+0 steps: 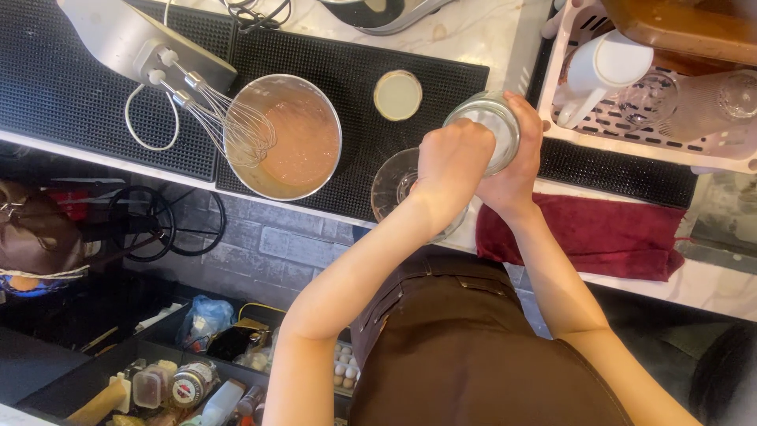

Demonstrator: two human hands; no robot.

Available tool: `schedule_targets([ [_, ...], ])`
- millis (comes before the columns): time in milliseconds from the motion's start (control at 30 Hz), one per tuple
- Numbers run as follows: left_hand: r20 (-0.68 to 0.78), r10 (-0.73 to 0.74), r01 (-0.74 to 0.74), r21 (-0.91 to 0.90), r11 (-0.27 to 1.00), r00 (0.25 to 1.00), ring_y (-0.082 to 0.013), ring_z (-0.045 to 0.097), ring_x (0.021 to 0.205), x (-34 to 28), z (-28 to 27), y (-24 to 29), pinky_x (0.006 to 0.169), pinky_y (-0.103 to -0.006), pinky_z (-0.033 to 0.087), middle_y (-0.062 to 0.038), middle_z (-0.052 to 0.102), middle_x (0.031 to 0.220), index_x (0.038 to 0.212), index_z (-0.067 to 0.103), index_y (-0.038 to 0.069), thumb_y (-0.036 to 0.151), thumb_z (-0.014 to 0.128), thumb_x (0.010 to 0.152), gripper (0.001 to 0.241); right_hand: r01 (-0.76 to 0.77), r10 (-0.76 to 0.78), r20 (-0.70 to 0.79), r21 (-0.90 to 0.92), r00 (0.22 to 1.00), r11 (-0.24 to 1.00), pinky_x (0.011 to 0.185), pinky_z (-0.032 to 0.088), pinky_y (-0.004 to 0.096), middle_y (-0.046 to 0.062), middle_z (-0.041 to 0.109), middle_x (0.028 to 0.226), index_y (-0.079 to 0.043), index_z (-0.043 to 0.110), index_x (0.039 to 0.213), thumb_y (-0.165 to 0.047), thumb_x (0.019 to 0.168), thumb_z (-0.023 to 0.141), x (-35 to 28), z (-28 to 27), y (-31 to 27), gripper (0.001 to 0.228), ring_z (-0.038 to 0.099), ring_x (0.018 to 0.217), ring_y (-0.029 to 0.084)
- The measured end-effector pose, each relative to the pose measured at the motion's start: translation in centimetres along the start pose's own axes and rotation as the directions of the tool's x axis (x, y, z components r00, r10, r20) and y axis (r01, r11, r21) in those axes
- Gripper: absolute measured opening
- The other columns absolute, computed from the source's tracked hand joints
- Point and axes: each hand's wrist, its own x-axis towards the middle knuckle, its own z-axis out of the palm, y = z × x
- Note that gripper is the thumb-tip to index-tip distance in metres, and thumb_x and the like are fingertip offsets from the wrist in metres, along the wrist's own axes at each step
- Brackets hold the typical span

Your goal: Whisking a brown mixture in a metal bowl manually and then using a hand mixer.

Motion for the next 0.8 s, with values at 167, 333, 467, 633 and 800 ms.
schedule_targets([
  [167, -0.007, -0.013, 0.013, 0.012, 1.000, 1.000, -0.0184, 0.075, 0.066, 0.4, 0.0, 0.1, 0.052, -0.0304, 0.057, -0.006, 0.075, 0.073, 0.071, 0.076, 0.015, 0.010, 0.072, 0.073, 0.007, -0.021, 0.021, -0.004, -0.003, 1.000, 1.000, 0.124, 0.038, 0.043, 0.019, 0.051, 0.155, -0.007, 0.037, 0.153, -0.015, 0.081, 0.100, -0.2, 0.1, 0.3, 0.096, 0.052, 0.142, 0.035],
  [333, -0.004, 0.026, -0.026, -0.025, 0.999, 1.000, -0.0195, 0.075, 0.065, 0.7, 0.1, -0.2, 0.052, -0.0311, 0.058, -0.007, 0.074, 0.072, 0.072, 0.075, 0.013, 0.008, 0.072, 0.073, 0.006, -0.049, 0.049, -0.004, -0.009, 0.999, 0.999, 0.123, 0.038, 0.042, 0.019, 0.051, 0.155, -0.006, 0.037, 0.153, -0.016, 0.081, 0.100, -0.5, 0.2, 0.6, 0.096, 0.052, 0.141, 0.034],
  [467, -0.022, 0.065, -0.066, -0.068, 0.995, 0.998, -0.0213, 0.075, 0.067, 0.2, -1.0, -0.3, 0.054, -0.0318, 0.058, -0.008, 0.072, 0.077, 0.079, 0.071, 0.009, 0.009, 0.072, 0.077, 0.002, -0.077, 0.077, -0.009, 0.023, 0.997, 0.997, 0.123, 0.035, 0.042, 0.018, 0.051, 0.154, -0.005, 0.036, 0.152, -0.017, 0.078, 0.100, -0.8, -0.1, 1.1, 0.099, 0.052, 0.144, 0.032],
  [633, -0.155, 0.108, -0.106, 0.023, 0.994, 0.982, -0.0183, 0.069, 0.078, -0.6, -3.8, 0.1, 0.055, -0.0279, 0.056, -0.005, 0.065, 0.091, 0.080, 0.066, 0.007, 0.010, 0.071, 0.066, 0.015, -0.147, 0.146, 0.011, 0.089, 0.989, 0.985, 0.122, 0.042, 0.038, 0.017, 0.048, 0.154, -0.005, 0.036, 0.154, -0.018, 0.082, 0.099, -1.0, -0.4, 1.6, 0.096, 0.052, 0.141, 0.029],
  [800, -0.289, 0.101, -0.090, 0.053, 0.995, 0.952, -0.0181, 0.063, 0.084, -1.2, -3.6, 0.2, 0.059, -0.0272, 0.052, -0.003, 0.061, 0.085, 0.085, 0.062, 0.010, 0.013, 0.072, 0.069, 0.019, -0.187, 0.187, 0.009, 0.068, 0.982, 0.980, 0.123, 0.043, 0.038, 0.016, 0.050, 0.154, -0.005, 0.035, 0.152, -0.015, 0.089, 0.097, -1.6, -0.4, 2.6, 0.089, 0.054, 0.143, 0.028],
])
